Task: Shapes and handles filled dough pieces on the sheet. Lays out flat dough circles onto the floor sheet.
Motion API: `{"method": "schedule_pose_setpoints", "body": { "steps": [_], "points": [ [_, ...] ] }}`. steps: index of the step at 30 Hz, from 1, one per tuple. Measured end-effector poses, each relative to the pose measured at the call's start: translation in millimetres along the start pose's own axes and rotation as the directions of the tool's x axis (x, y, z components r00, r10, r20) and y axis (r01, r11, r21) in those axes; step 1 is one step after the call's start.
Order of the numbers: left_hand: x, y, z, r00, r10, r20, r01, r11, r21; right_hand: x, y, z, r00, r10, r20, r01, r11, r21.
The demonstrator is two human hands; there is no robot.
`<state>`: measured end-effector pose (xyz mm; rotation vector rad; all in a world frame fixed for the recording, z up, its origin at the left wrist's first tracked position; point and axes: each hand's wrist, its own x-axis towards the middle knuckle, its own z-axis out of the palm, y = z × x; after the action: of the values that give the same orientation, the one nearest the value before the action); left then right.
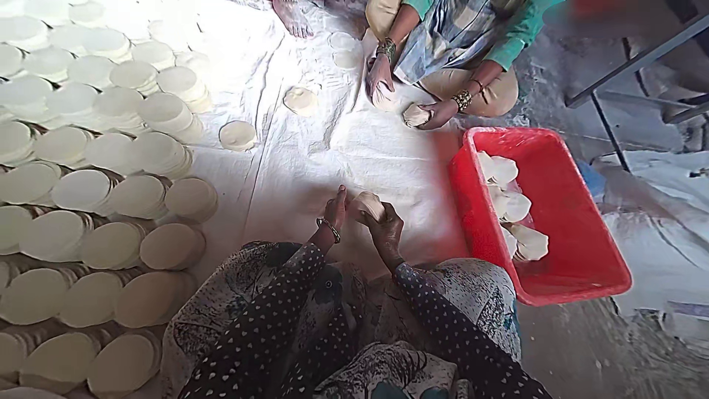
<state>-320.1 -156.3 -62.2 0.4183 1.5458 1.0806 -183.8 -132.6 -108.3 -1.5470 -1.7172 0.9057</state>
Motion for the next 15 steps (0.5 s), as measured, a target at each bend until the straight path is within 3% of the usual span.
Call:
{"method": "schedule_pose_setpoints", "body": {
  "steps": [4,7,11,15],
  "points": [
    [8.5,-7.5,8.9,1.0,0.011,0.002,-0.011,1.0,-0.013,8.6,-0.2,1.7,0.988,0.087,0.128,-0.067,0.986,-0.152],
    [22.5,-10.2,6.7,0.999,0.035,-0.039,-0.039,0.995,-0.093,2.4,4.0,6.7,0.999,-0.041,-0.034,0.041,0.999,-0.02],
    [8.4,-13.9,5.8,1.0,0.015,0.013,-0.014,0.997,-0.071,5.0,0.3,4.6,0.991,0.118,0.066,-0.105,0.979,-0.177],
    [25.3,-13.4,6.7,0.997,0.056,-0.053,-0.063,0.985,-0.162,1.3,5.6,8.7,0.998,-0.025,-0.06,0.023,0.999,-0.034]
  ]
}}
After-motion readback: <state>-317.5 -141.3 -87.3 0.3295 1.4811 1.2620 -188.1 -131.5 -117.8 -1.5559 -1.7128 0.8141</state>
